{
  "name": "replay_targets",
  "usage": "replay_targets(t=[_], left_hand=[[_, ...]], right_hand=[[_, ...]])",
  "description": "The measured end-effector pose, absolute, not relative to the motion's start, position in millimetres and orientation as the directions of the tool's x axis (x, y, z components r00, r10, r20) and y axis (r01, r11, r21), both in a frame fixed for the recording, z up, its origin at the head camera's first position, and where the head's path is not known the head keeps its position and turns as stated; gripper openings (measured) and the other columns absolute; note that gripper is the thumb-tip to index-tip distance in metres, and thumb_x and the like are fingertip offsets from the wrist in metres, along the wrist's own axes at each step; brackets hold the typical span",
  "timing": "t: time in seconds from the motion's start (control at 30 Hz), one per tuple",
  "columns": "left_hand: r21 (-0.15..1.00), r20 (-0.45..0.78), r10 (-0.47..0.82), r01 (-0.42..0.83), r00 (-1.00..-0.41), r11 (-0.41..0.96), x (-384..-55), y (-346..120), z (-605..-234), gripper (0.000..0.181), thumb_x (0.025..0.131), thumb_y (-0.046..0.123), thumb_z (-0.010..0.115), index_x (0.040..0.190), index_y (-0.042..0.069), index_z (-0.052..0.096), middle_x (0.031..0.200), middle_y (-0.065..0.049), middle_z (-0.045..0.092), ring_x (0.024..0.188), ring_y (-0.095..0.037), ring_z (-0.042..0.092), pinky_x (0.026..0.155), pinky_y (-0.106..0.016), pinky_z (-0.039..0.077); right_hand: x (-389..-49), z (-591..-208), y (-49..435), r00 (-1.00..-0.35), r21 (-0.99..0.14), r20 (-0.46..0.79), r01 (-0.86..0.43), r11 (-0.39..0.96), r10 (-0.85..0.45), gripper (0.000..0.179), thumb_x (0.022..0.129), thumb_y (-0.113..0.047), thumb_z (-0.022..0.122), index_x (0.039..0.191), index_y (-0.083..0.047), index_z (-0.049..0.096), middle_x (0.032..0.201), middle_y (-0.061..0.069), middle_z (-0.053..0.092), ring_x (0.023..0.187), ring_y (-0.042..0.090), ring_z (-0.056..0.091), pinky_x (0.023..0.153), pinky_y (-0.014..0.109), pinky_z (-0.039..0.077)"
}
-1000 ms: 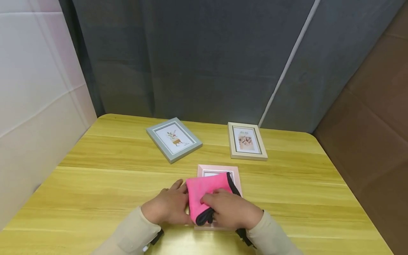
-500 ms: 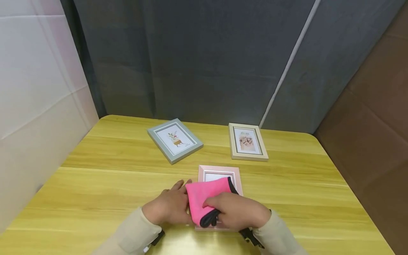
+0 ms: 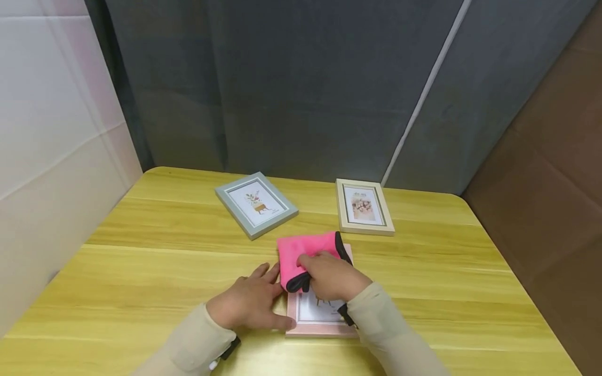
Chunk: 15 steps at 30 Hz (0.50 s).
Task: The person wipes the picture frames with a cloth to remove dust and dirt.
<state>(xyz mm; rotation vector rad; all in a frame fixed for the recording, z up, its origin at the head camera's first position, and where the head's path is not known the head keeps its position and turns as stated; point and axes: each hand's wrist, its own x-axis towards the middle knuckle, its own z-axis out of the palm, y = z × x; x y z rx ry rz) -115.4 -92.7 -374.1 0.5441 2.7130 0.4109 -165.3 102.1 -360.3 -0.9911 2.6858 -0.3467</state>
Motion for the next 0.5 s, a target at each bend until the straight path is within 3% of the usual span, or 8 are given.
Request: replay_targets(t=[0.13,0.23,0.33,0.5], left_hand=[[0.355,-0.267,0.419,0.316,-0.868,0.88,-115,-91,-373,0.087,0.074,0.066,0.072,0.142,0.013,0.056,0.159,-0.015,0.032,0.144,-0.044,0.025,0.097,-0.072,0.036],[0.359,-0.251,0.426,0.325,-0.869,0.875,-115,-88,-373,0.087,0.074,0.063,0.073,0.141,0.01,0.057,0.156,-0.014,0.036,0.143,-0.045,0.027,0.097,-0.071,0.037],[0.348,-0.245,0.43,0.335,-0.869,0.875,-116,-88,-373,0.085,0.076,0.062,0.071,0.14,0.009,0.057,0.155,-0.016,0.037,0.142,-0.045,0.028,0.097,-0.07,0.038],[0.328,-0.249,0.428,0.341,-0.869,0.881,-116,-90,-373,0.084,0.077,0.064,0.069,0.139,0.008,0.058,0.155,-0.019,0.037,0.142,-0.046,0.029,0.095,-0.071,0.039]], right_hand=[[-166,-358,108,-0.697,-0.351,-0.168,-0.618,0.703,-0.697,0.034,0.085,0.005,0.059,0.115,-0.012,0.062,0.1,-0.001,0.067,0.102,0.021,0.059,0.094,0.038,0.048],[-151,-351,119,-0.616,-0.403,-0.147,-0.677,0.616,-0.774,0.031,0.083,0.006,0.059,0.108,-0.011,0.064,0.091,-0.006,0.064,0.088,0.012,0.058,0.086,0.029,0.049],[-128,-346,125,-0.543,-0.416,-0.12,-0.733,0.538,-0.831,0.02,0.083,0.002,0.062,0.092,-0.016,0.06,0.074,-0.012,0.051,0.071,0.006,0.049,0.071,0.021,0.044],[-109,-352,118,-0.562,-0.289,-0.062,-0.781,0.554,-0.824,0.016,0.088,-0.015,0.069,0.086,-0.018,0.054,0.066,-0.013,0.047,0.068,0.01,0.051,0.07,0.025,0.045]])
